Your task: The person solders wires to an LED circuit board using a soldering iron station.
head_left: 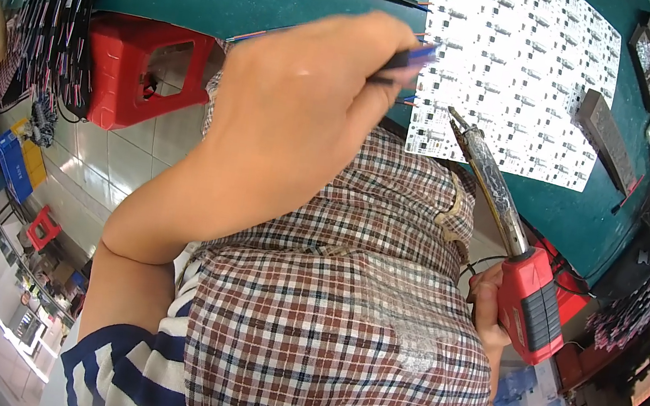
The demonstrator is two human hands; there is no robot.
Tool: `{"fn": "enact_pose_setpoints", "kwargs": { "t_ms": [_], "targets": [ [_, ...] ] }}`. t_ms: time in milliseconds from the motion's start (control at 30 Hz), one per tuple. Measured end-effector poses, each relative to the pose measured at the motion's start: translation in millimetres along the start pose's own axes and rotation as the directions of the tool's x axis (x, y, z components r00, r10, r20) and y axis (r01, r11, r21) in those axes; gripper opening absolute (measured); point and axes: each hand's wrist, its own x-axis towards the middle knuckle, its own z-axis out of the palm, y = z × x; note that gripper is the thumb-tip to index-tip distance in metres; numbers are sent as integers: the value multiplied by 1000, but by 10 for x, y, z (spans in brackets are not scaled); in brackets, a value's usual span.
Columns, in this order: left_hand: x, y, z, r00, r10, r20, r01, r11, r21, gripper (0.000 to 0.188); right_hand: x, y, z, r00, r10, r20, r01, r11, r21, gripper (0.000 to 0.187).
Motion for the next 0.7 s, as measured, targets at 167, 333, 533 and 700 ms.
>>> {"fn": "enact_pose_setpoints", "kwargs": {
  "t_ms": [167,333,533,700],
  "targets": [
    [-124,52,95,942,-249,226,282,951,-130,10,-45,30,-12,1000,-18,12,19,998,-53,27],
    [-177,1,154,942,-233,242,259,963,-79,15,-142,54,58,997,74,-18,-74,997,-28,32],
    [-206,-18,199,942,-229,246,251,966,-61,18,147,-124,33,978,-203,39,206,973,-108,35],
    [-212,-21,213,954,-210,216,231,970,-75,17,147,-105,37,977,-203,67,209,973,-102,31]
  ]
}}
